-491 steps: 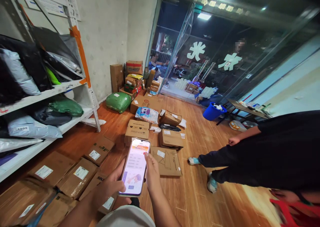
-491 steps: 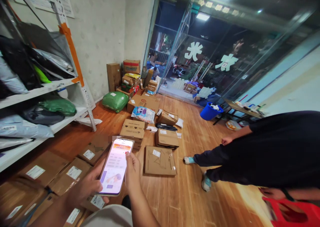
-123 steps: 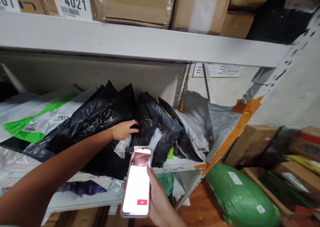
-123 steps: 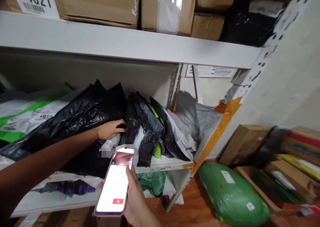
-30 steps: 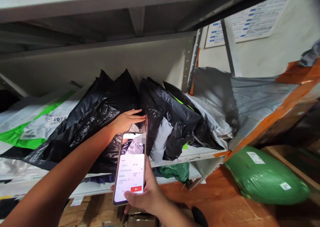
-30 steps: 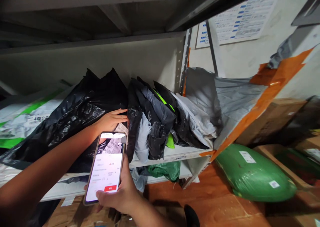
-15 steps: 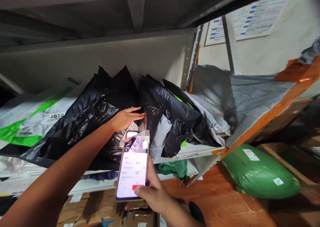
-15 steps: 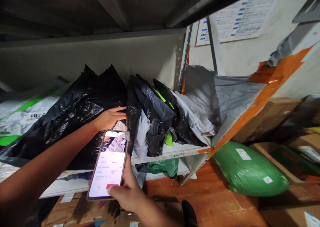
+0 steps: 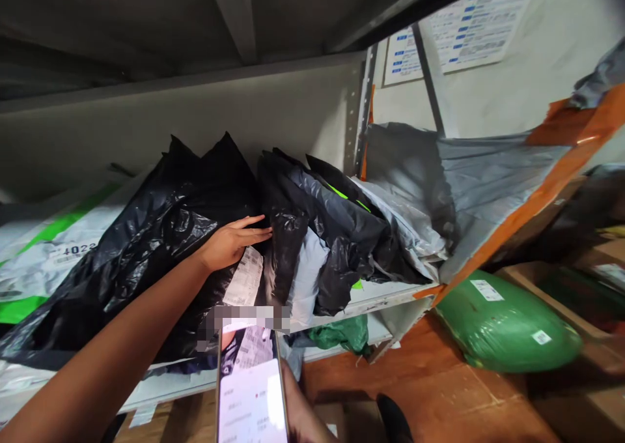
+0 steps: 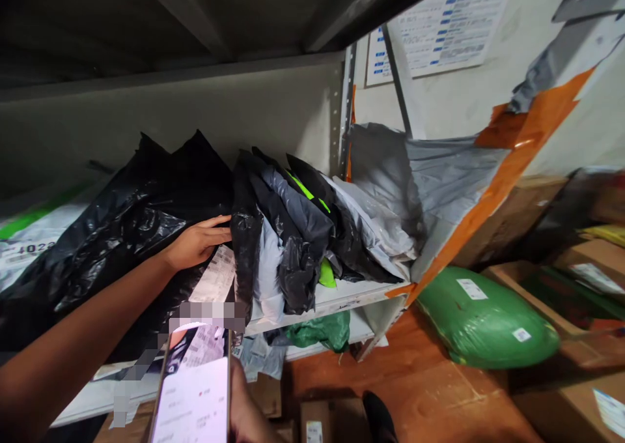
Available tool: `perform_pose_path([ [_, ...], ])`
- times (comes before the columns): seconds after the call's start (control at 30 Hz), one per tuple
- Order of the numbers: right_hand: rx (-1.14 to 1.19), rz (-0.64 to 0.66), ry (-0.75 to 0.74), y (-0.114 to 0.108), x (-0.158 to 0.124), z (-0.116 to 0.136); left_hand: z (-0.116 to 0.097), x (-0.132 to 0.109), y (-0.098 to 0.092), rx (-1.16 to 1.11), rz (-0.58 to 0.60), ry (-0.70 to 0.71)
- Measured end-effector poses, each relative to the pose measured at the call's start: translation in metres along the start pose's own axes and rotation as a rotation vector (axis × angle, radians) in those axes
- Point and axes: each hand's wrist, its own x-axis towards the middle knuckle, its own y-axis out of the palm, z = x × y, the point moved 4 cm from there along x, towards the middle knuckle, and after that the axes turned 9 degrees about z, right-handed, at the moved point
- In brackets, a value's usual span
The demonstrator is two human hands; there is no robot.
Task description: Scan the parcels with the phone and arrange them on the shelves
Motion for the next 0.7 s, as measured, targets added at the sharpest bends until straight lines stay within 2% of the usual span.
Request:
perform_pose_path([
  [0.23,0.131,0.046,0.027,0.008,0.029,-0.023,0.002,0.0,0.002,-0.011,0.014,-0.01],
  [0.5,-0.007,-0.016,-0.022,0.007,0.061,-0.039,0.001,0.0,0.002,-0.009,-0.008,-0.009],
  [0.6,-0.004,-0.028,-0.043,0.008,0.057,-0.036,0.0,0.001,0.0,-0.009,-0.013,-0.002],
  [0.7,-0.038,-0.07,-0.042,0.0,0.033,-0.027,-0.001,0.002,-0.001,-0.004,-0.012,0.008],
])
